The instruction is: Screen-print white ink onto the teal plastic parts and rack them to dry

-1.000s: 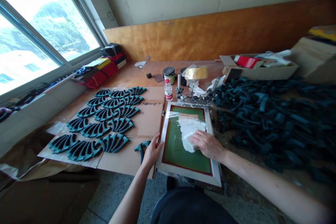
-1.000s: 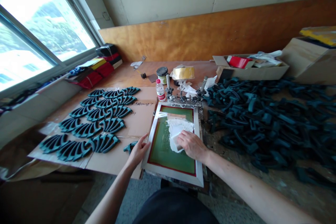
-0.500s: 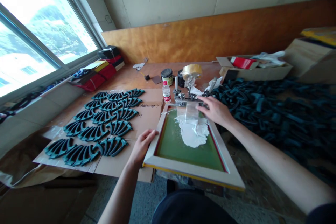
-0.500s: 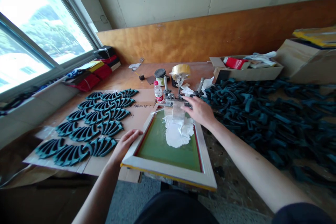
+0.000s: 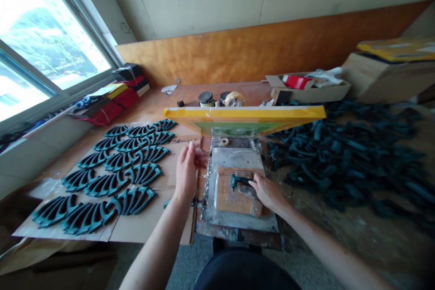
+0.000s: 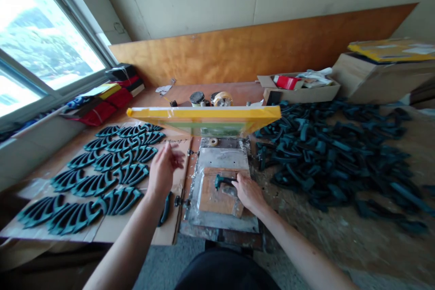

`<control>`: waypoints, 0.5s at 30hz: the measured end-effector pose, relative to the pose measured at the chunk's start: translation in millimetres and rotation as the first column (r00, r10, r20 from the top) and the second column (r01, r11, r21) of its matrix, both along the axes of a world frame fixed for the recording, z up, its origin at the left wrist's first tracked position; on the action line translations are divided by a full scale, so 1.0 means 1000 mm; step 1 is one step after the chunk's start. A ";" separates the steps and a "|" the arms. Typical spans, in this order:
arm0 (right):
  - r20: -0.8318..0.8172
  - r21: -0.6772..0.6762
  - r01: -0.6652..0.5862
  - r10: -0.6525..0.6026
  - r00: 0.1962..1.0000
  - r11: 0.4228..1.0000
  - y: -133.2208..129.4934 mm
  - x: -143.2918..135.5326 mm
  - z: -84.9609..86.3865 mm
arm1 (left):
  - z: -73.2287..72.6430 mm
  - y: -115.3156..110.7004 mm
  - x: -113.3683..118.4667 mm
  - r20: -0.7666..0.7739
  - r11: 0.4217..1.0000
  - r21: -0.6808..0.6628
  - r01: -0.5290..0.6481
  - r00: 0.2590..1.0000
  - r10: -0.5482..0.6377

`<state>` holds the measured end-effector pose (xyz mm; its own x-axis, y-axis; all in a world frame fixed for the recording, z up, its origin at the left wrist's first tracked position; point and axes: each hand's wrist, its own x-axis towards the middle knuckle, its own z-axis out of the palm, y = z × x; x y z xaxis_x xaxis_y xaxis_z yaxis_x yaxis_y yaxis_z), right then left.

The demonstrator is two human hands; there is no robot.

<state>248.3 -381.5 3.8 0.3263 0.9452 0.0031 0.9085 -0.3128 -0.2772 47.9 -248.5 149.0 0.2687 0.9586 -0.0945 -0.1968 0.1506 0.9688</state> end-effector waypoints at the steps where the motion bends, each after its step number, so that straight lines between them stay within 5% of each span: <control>1: -0.034 0.045 0.035 -0.034 0.999 0.998 -0.001 -0.011 0.004 | -0.020 -0.022 0.001 -0.089 0.982 -0.152 0.112 0.988 -0.127; 2: -0.052 0.113 0.056 -0.050 0.997 0.992 -0.002 -0.024 0.009 | -0.040 -0.044 0.003 -0.143 0.914 -0.322 0.246 0.942 -0.304; 3: -0.048 0.193 0.052 -0.044 0.998 0.980 -0.005 -0.039 0.012 | -0.059 -0.065 0.005 -0.151 0.864 -0.429 0.263 0.922 -0.356; 6: 0.045 0.366 -0.205 0.203 0.978 0.908 -0.014 -0.080 0.020 | -0.100 -0.103 0.003 -0.006 0.824 -0.536 0.184 0.975 -0.221; 8: 0.105 0.360 -0.455 0.449 0.887 0.815 -0.020 -0.079 0.024 | -0.114 -0.101 -0.013 -0.018 0.846 -0.525 0.091 0.993 -0.118; 10: 0.155 0.302 -0.550 0.529 0.834 0.779 -0.024 -0.042 0.027 | -0.127 -0.082 -0.047 -0.172 0.889 -0.457 -0.032 0.984 -0.053; 12: 0.239 0.226 -0.447 0.396 0.887 0.866 -0.031 0.024 0.027 | -0.145 -0.056 -0.094 -0.399 0.924 -0.343 -0.168 0.917 0.018; 15: 0.294 0.082 -0.234 0.201 0.934 0.969 -0.050 0.137 0.013 | -0.180 -0.025 -0.164 -0.750 0.926 -0.248 -0.285 0.661 0.002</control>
<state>384.9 -431.1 17.0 0.0828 0.9809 0.1762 0.9965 -0.0801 -0.0224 -116.5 -273.7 -31.0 -0.1606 0.8524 -0.4976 0.4993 0.5050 0.7040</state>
